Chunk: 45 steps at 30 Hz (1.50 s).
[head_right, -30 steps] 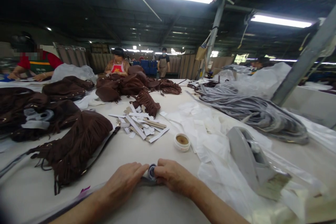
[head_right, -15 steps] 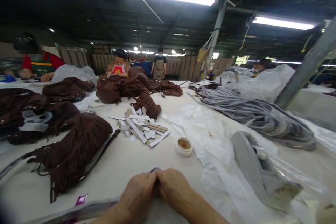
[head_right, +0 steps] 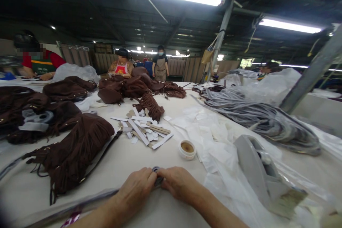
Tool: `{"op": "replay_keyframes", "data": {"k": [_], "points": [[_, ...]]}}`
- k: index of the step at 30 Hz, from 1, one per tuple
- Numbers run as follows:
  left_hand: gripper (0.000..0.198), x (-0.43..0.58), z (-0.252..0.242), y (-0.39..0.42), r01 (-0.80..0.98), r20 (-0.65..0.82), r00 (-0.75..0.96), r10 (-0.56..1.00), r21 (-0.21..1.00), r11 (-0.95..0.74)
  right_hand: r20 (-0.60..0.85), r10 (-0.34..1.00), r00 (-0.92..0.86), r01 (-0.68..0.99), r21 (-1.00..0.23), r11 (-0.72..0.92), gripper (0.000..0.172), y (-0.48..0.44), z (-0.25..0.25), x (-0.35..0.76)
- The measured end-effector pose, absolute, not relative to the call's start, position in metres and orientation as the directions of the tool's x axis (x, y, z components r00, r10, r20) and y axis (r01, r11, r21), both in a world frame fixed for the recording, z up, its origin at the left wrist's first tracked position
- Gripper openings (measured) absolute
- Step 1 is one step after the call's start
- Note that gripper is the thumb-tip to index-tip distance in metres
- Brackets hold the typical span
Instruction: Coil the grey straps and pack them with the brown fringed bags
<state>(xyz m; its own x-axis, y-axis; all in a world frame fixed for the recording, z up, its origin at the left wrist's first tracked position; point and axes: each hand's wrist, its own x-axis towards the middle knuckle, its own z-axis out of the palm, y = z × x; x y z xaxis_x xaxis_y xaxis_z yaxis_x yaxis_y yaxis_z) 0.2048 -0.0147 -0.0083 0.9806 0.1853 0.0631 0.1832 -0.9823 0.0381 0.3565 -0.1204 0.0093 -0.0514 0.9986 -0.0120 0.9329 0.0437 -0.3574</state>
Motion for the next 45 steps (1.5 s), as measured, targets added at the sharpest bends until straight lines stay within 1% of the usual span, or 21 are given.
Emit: {"op": "replay_keyframes", "data": {"k": [2,4,6,7,9,11,14,16,18,20,22,24,27,29,33,35,37,38,42,43,45], "points": [[0.02,0.208,-0.018,-0.031,0.34,0.057,0.936,0.347,0.111,-0.934,-0.048,0.998,0.036,0.924,-0.378,-0.051,0.014,-0.12,0.01,0.351],[0.018,0.204,-0.024,-0.037,0.351,0.061,0.929,0.365,0.171,-0.921,-0.049,0.998,0.029,0.887,-0.458,-0.049,0.009,-0.122,0.009,0.349],[0.015,0.194,-0.024,-0.03,0.247,0.082,0.961,0.265,0.187,-0.951,-0.01,0.998,-0.064,0.855,-0.517,0.05,0.008,-0.123,0.006,0.352],[0.015,0.188,-0.022,-0.023,0.185,0.097,0.974,0.205,0.183,-0.965,0.013,0.993,-0.116,0.853,-0.511,0.106,0.009,-0.124,0.005,0.355],[0.022,0.177,-0.015,-0.006,0.083,0.127,0.987,0.1,0.138,-0.987,0.033,0.981,-0.19,0.875,-0.448,0.185,0.011,-0.126,0.002,0.362],[0.028,0.172,-0.006,0.009,-0.004,0.124,0.992,0.003,0.057,-0.998,0.031,0.968,-0.248,0.888,-0.392,0.24,0.012,-0.125,0.002,0.368],[0.024,0.176,0.002,0.019,-0.114,0.091,0.989,-0.117,-0.041,-0.993,0.009,0.953,-0.303,0.885,-0.367,0.285,0.012,-0.122,0.007,0.371],[0.017,0.183,0.002,0.012,-0.108,0.087,0.99,-0.11,-0.031,-0.994,-0.031,0.961,-0.275,0.904,-0.35,0.247,0.012,-0.122,0.014,0.368],[0.016,0.189,-0.003,-0.004,-0.02,0.084,0.996,-0.018,0.026,-0.999,-0.07,0.98,-0.185,0.937,-0.314,0.154,0.013,-0.123,0.02,0.361],[0.019,0.193,-0.012,-0.023,0.138,0.058,0.988,0.144,0.104,-0.985,-0.08,0.993,-0.081,0.953,-0.298,0.054,0.013,-0.125,0.023,0.352],[0.02,0.194,-0.02,-0.04,0.269,0.033,0.96,0.279,0.176,-0.947,-0.056,0.997,-0.044,0.943,-0.331,0.022,0.012,-0.127,0.022,0.345],[0.018,0.19,-0.025,-0.048,0.284,0.041,0.951,0.307,0.275,-0.919,-0.017,0.996,-0.084,0.917,-0.392,0.071,0.014,-0.128,0.016,0.343],[0.022,0.181,-0.021,-0.04,0.177,0.091,0.969,0.231,0.399,-0.9,0.05,0.978,-0.201,0.863,-0.464,0.201,0.022,-0.126,0.004,0.351],[0.023,0.174,-0.014,-0.027,0.117,0.116,0.978,0.17,0.37,-0.922,0.065,0.963,-0.261,0.846,-0.465,0.26,0.024,-0.125,-0.002,0.358],[0.019,0.166,-0.001,-0.001,-0.071,0.116,0.992,-0.056,0.133,-0.989,0.046,0.941,-0.335,0.848,-0.421,0.322,0.023,-0.124,-0.001,0.367],[0.016,0.168,-0.001,0.004,-0.131,0.11,0.986,-0.123,0.067,-0.989,0.031,0.936,-0.351,0.852,-0.403,0.333,0.021,-0.125,0.004,0.366],[0.012,0.174,-0.007,-0.002,-0.096,0.105,0.99,-0.09,0.053,-0.994,0.021,0.95,-0.31,0.882,-0.367,0.296,0.02,-0.127,0.009,0.361],[0.01,0.178,-0.012,-0.008,-0.043,0.095,0.995,-0.037,0.062,-0.997,0.017,0.964,-0.264,0.906,-0.338,0.254,0.02,-0.128,0.011,0.357],[0.02,0.19,-0.029,-0.041,0.285,0.077,0.952,0.297,0.135,-0.949,-0.028,1.0,-0.005,0.982,-0.191,-0.001,0.017,-0.133,0.009,0.34],[0.022,0.19,-0.031,-0.046,0.327,0.076,0.937,0.342,0.16,-0.931,-0.04,0.999,0.029,0.982,-0.185,-0.036,0.016,-0.134,0.007,0.338],[0.019,0.187,-0.029,-0.045,0.317,0.081,0.937,0.339,0.207,-0.926,-0.036,0.999,-0.004,0.968,-0.251,-0.005,0.013,-0.135,0.004,0.34]]}}
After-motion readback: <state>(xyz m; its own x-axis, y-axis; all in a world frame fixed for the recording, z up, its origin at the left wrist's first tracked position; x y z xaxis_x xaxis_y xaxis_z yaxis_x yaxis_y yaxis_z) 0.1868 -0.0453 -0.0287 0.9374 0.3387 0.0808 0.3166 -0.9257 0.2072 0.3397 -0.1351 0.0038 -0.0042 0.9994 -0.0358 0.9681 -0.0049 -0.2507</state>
